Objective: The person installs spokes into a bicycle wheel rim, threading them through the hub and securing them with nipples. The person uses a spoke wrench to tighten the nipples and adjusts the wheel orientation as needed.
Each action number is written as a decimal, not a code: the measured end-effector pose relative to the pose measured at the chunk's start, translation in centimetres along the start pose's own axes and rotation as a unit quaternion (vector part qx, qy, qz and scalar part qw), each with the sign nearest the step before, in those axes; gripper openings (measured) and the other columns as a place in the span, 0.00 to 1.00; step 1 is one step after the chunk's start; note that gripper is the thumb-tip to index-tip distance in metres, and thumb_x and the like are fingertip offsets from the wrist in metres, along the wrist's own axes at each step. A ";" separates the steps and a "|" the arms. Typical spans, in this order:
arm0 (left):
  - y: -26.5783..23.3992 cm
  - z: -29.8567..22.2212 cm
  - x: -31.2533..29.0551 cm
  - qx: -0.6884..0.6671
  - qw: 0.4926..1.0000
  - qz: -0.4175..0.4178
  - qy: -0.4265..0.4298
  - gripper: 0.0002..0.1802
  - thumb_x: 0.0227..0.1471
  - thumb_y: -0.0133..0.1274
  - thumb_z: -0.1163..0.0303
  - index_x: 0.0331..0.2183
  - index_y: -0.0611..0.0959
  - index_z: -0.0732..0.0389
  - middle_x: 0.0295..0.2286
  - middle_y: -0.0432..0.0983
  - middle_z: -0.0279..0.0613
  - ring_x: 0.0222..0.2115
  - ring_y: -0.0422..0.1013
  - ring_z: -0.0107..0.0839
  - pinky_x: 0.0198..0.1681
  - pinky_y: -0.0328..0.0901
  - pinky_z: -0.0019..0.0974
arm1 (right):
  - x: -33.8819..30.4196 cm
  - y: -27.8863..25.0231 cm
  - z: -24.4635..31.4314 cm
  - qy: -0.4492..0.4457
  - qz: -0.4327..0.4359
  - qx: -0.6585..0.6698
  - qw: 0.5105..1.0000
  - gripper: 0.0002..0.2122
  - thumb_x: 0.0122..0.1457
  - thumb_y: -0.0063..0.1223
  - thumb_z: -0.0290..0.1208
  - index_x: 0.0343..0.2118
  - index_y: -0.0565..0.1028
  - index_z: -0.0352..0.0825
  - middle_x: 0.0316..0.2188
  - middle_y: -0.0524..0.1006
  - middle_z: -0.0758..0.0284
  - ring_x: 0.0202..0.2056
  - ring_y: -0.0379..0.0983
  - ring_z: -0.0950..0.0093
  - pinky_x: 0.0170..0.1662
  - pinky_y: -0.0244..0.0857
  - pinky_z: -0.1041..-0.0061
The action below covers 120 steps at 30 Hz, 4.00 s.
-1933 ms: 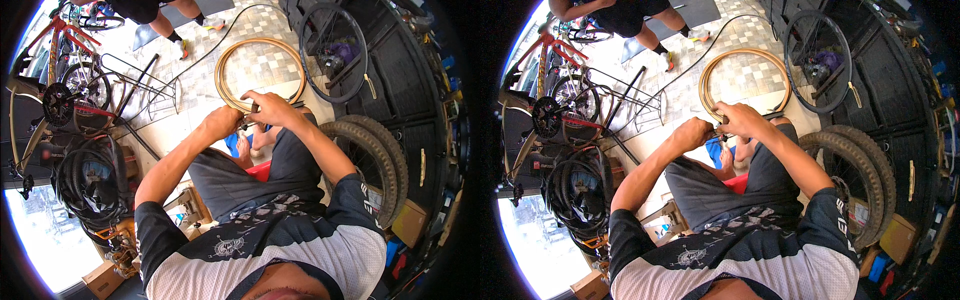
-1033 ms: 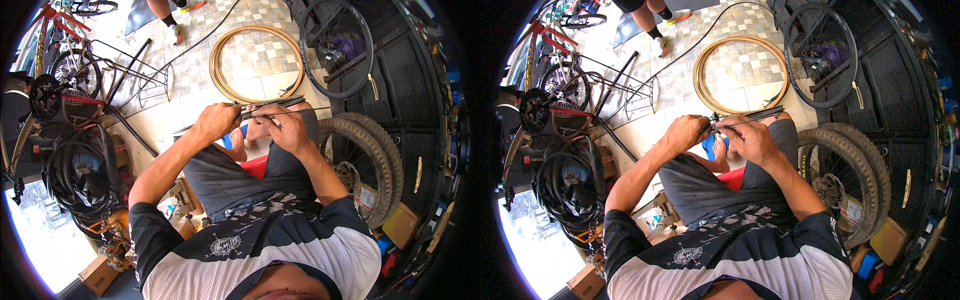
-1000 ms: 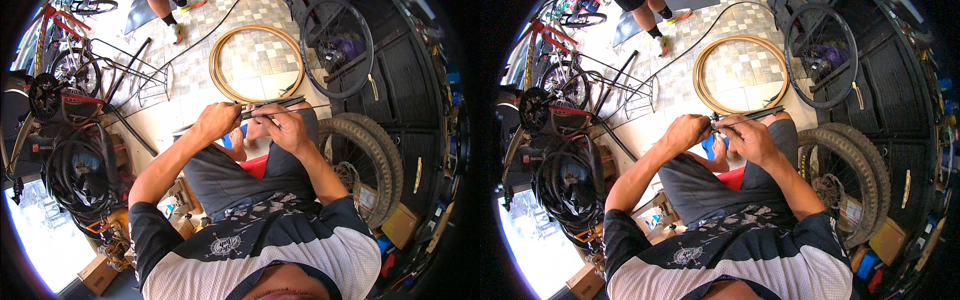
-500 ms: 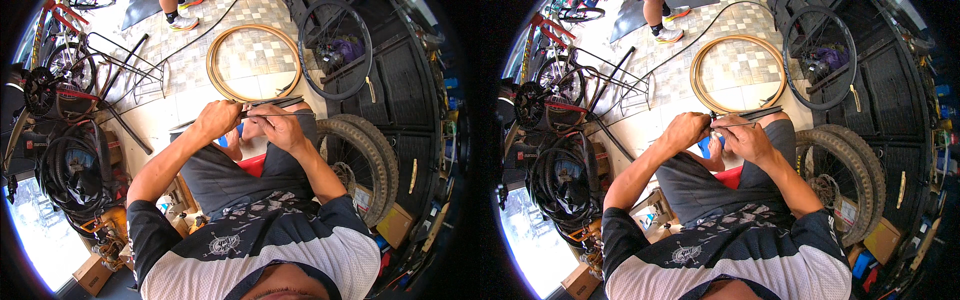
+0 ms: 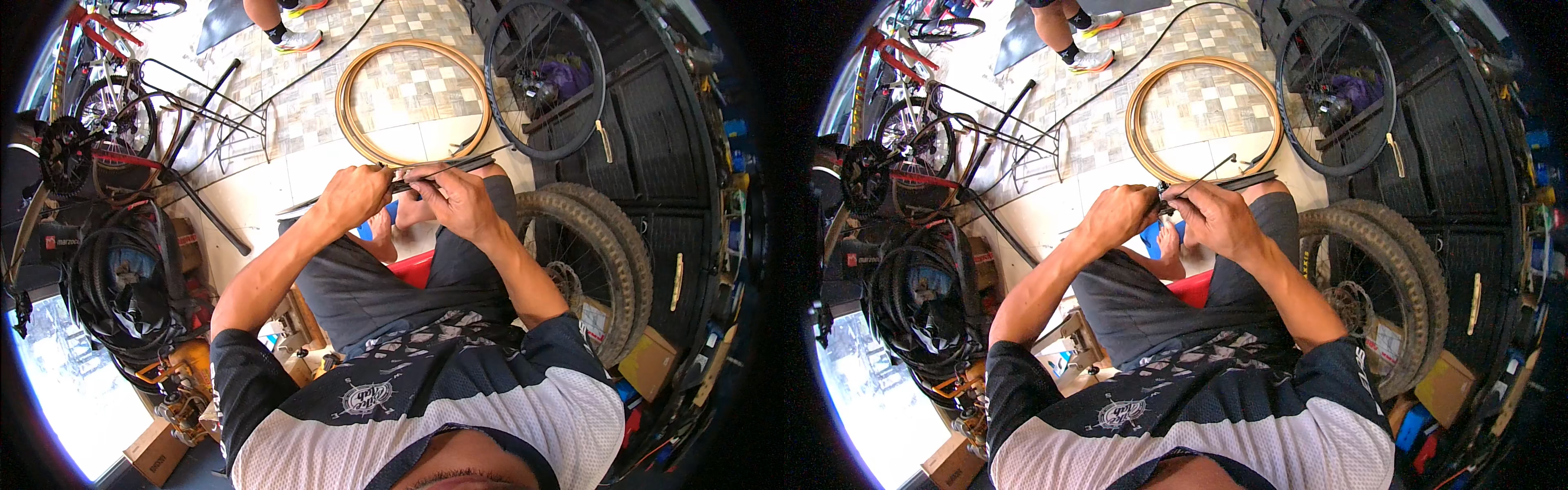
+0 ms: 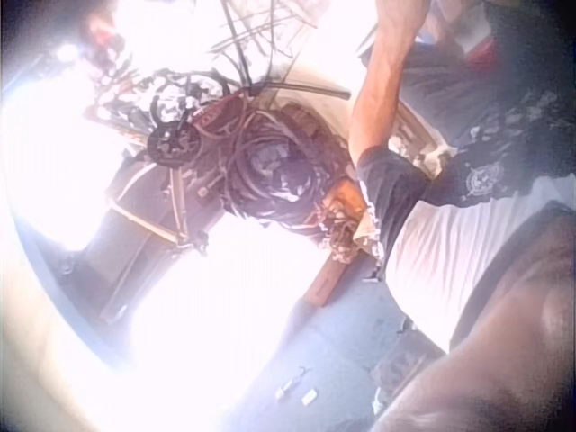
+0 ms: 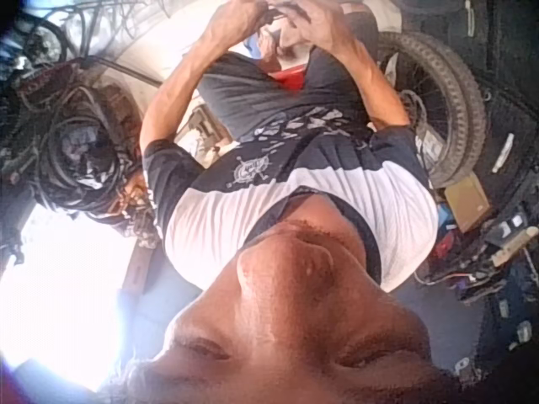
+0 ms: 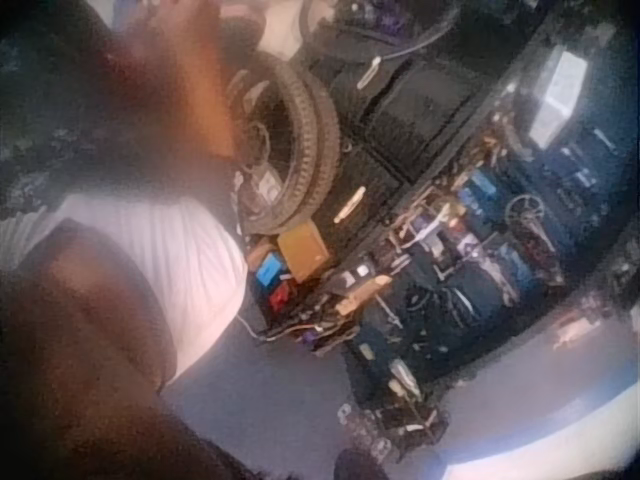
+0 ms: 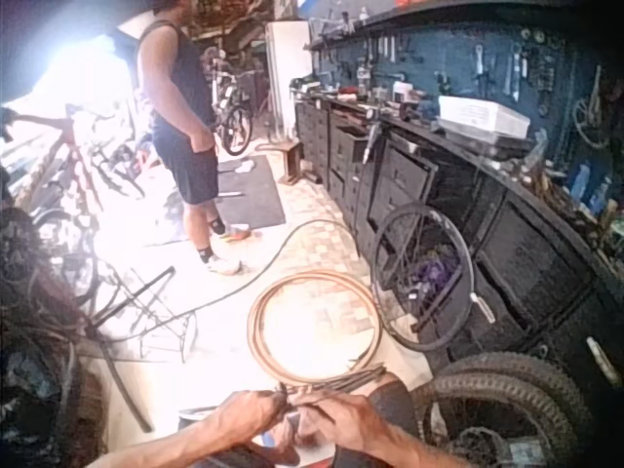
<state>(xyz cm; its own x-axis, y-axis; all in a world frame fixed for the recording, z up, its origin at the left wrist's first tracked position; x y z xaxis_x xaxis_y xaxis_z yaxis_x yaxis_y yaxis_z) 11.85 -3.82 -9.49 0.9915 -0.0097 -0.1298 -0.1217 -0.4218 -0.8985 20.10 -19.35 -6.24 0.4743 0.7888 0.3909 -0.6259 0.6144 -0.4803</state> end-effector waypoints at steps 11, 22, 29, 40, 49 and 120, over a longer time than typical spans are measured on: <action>0.6 0.4 0.1 0.006 1.000 -0.001 -0.002 0.11 0.54 0.61 0.67 0.33 0.81 0.66 0.30 0.80 0.53 0.33 0.79 0.57 0.37 0.74 0.54 | -0.1 0.6 -0.2 -0.017 0.004 -0.010 1.000 0.10 0.60 0.64 0.19 0.45 0.82 0.31 0.43 0.86 0.61 0.44 0.85 0.65 0.47 0.78 0.71; 0.3 0.2 -0.1 0.001 1.000 -0.019 0.000 0.12 0.52 0.62 0.67 0.35 0.82 0.65 0.29 0.81 0.53 0.33 0.79 0.57 0.37 0.74 0.54 | 0.1 1.2 0.3 -0.073 -0.007 -0.039 0.997 0.10 0.61 0.65 0.25 0.44 0.81 0.32 0.36 0.84 0.59 0.37 0.84 0.62 0.40 0.79 0.68; 0.2 0.2 -0.2 0.002 1.000 -0.021 0.003 0.12 0.53 0.61 0.66 0.34 0.81 0.65 0.29 0.81 0.53 0.33 0.79 0.57 0.37 0.74 0.55 | -0.3 1.6 0.5 -0.062 0.044 -0.028 0.997 0.09 0.60 0.65 0.22 0.44 0.82 0.32 0.40 0.85 0.60 0.42 0.85 0.62 0.45 0.80 0.69; 0.6 0.4 -0.2 0.000 1.000 -0.026 0.002 0.11 0.53 0.61 0.66 0.35 0.82 0.65 0.30 0.82 0.52 0.33 0.80 0.57 0.37 0.75 0.54 | -0.6 2.3 0.2 -0.038 0.014 -0.065 0.997 0.10 0.61 0.63 0.23 0.45 0.79 0.32 0.38 0.83 0.58 0.38 0.84 0.59 0.39 0.79 0.66; 0.2 0.2 -0.2 -0.018 0.999 -0.024 -0.012 0.11 0.52 0.61 0.67 0.34 0.83 0.64 0.29 0.82 0.53 0.33 0.80 0.57 0.37 0.74 0.54 | -0.9 2.4 -0.3 -0.032 0.022 -0.052 0.998 0.09 0.60 0.64 0.21 0.43 0.81 0.32 0.39 0.85 0.61 0.40 0.85 0.62 0.41 0.79 0.69; 8.9 8.3 4.6 -0.493 0.856 0.149 0.035 0.07 0.55 0.61 0.79 0.37 0.86 0.63 0.27 0.80 0.29 0.30 0.72 0.19 0.34 0.68 0.29 | -0.4 -1.1 5.3 -0.089 -0.015 0.354 0.931 0.12 0.72 0.56 0.35 0.42 0.77 0.27 0.42 0.80 0.52 0.31 0.80 0.74 0.31 0.75 0.79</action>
<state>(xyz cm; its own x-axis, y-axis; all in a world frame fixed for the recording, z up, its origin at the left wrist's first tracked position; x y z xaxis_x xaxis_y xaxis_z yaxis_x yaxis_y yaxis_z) 14.97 -0.05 -21.57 0.9279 -0.2893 -0.2352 -0.3055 -0.9516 -0.0346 17.28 -20.39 -1.68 0.4276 0.7178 0.5494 -0.8952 0.4208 0.1469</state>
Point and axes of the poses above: each hand's wrist, its own x-axis towards the middle knuckle, its own y-axis out of the palm, z = x × y, the point moved 6 cm from there along x, towards the middle knuckle
